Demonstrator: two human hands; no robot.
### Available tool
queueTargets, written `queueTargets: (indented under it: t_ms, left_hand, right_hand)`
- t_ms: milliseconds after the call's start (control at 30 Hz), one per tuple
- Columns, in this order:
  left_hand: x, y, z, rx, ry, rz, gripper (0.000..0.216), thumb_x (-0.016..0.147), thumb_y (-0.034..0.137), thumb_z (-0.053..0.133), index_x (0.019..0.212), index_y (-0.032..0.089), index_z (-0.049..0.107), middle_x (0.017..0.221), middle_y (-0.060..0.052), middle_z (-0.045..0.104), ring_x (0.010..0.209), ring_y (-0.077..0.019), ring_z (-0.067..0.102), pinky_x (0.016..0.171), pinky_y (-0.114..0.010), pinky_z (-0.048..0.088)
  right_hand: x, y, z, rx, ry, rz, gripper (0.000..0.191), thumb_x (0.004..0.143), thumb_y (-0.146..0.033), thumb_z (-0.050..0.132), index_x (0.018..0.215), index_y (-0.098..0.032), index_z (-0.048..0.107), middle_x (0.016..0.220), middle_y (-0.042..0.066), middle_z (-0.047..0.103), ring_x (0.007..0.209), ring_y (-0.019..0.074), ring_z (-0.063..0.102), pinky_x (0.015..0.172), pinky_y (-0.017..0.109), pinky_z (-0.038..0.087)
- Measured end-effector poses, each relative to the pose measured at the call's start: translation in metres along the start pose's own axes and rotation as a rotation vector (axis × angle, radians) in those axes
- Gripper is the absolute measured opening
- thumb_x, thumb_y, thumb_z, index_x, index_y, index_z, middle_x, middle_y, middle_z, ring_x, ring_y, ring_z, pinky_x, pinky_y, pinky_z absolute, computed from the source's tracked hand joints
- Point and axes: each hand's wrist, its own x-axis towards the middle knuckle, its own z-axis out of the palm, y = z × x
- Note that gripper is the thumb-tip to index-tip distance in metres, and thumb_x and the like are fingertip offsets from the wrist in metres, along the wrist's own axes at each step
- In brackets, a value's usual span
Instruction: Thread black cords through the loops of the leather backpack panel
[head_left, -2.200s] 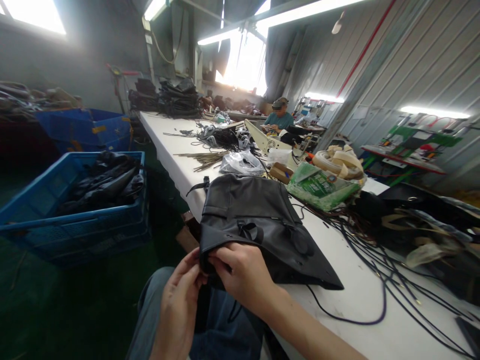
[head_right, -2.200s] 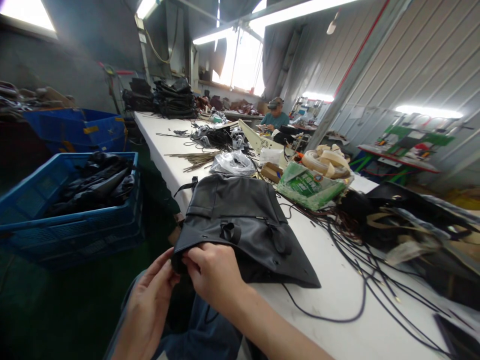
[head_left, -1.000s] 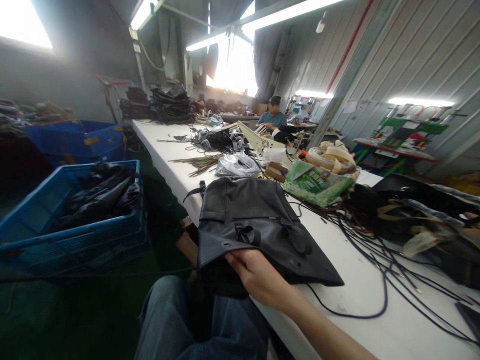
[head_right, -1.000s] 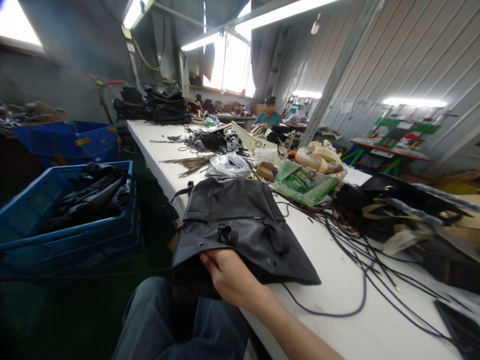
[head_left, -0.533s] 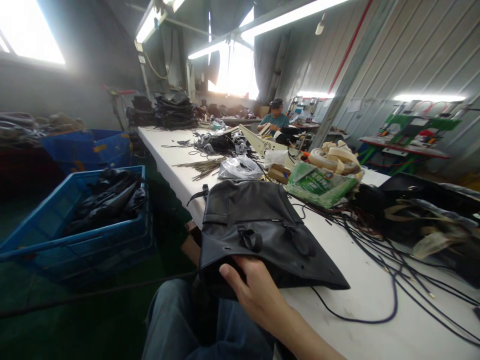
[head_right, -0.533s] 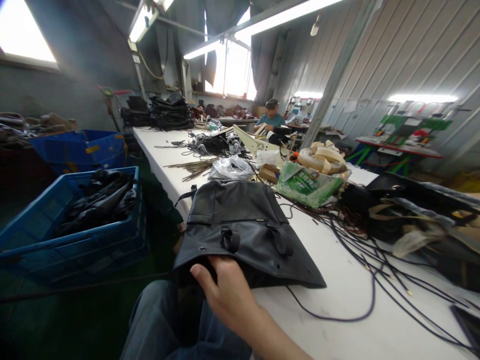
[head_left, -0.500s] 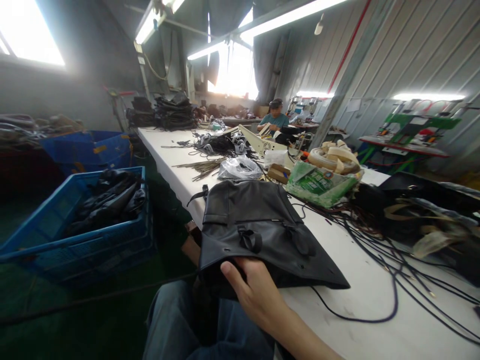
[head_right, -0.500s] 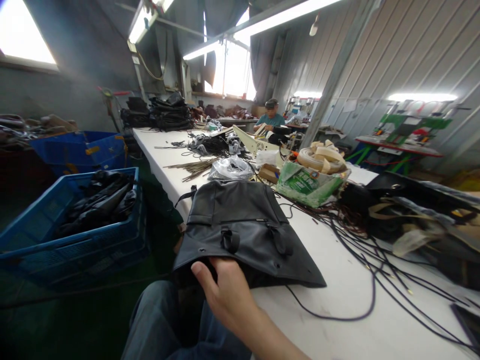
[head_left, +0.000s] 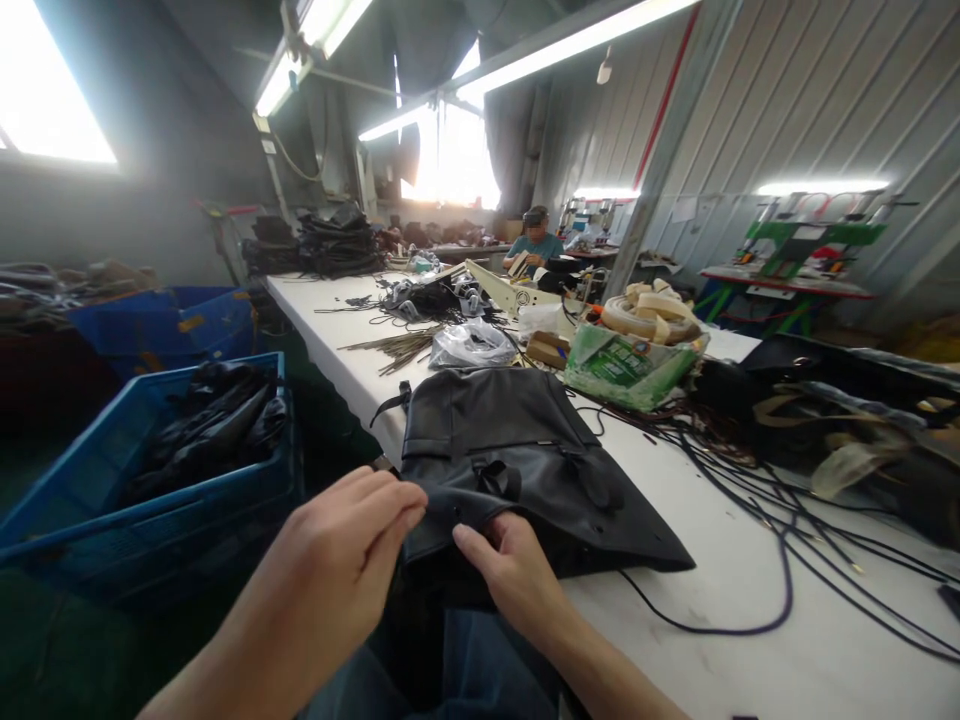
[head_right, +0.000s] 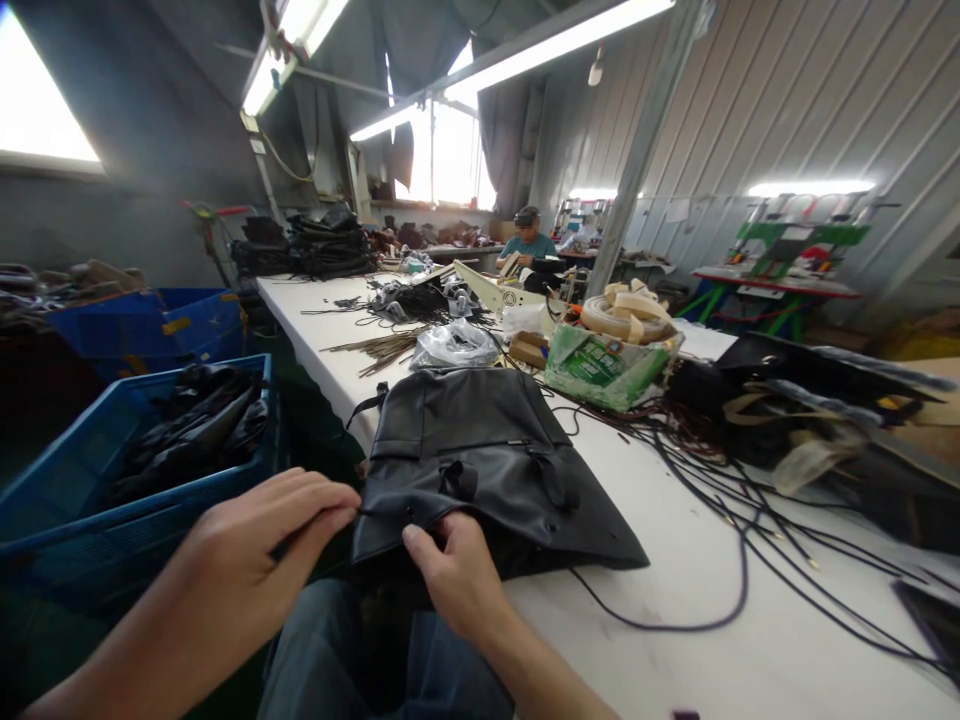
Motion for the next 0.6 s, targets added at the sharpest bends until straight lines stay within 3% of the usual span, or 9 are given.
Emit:
queueTargets:
  t_ms: [33, 100, 200, 600]
  left_hand:
    - [0.002, -0.006, 0.008, 0.175, -0.139, 0.084, 0.009, 0.086, 0.021, 0.086, 0.081, 0.026, 0.080, 0.083, -0.008, 0.074, 0.077, -0.0293, 0.066, 0.072, -0.038, 0.048]
    - [0.005, -0.018, 0.021, 0.501, -0.363, 0.208, 0.022, 0.101, 0.015, 0.062, 0.088, 0.025, 0.076, 0.086, -0.008, 0.071, 0.082, -0.0288, 0.062, 0.077, -0.040, 0.044]
    - [0.005, -0.029, 0.030, 0.715, -0.502, 0.228, 0.032, 0.107, 0.006, 0.045, 0.094, 0.022, 0.069, 0.091, -0.006, 0.066, 0.089, -0.0283, 0.059, 0.085, -0.043, 0.044]
    - [-0.003, -0.045, 0.049, 0.692, -0.596, 0.200, 0.026, 0.106, 0.005, 0.049, 0.088, 0.021, 0.058, 0.094, -0.004, 0.059, 0.091, -0.0264, 0.053, 0.084, -0.043, 0.043]
  right_hand:
    - [0.000, 0.001, 0.000, -0.005, -0.009, -0.014, 0.035, 0.099, -0.041, 0.073, 0.123, -0.018, 0.084, 0.114, 0.009, 0.084, 0.108, 0.0305, 0.076, 0.107, 0.046, 0.058]
    - [-0.001, 0.002, 0.000, -0.020, -0.018, -0.030, 0.035, 0.099, -0.038, 0.072, 0.126, -0.019, 0.084, 0.116, 0.008, 0.084, 0.106, 0.0289, 0.075, 0.109, 0.046, 0.056]
    - [-0.001, 0.001, 0.000, -0.031, 0.002, -0.017, 0.034, 0.098, -0.035, 0.071, 0.125, -0.019, 0.084, 0.111, 0.006, 0.084, 0.103, 0.0276, 0.074, 0.109, 0.045, 0.056]
    - [-0.002, -0.003, 0.000, -0.063, 0.008, -0.047, 0.028, 0.096, -0.025, 0.068, 0.117, -0.018, 0.085, 0.109, 0.004, 0.084, 0.108, 0.0290, 0.075, 0.100, 0.040, 0.057]
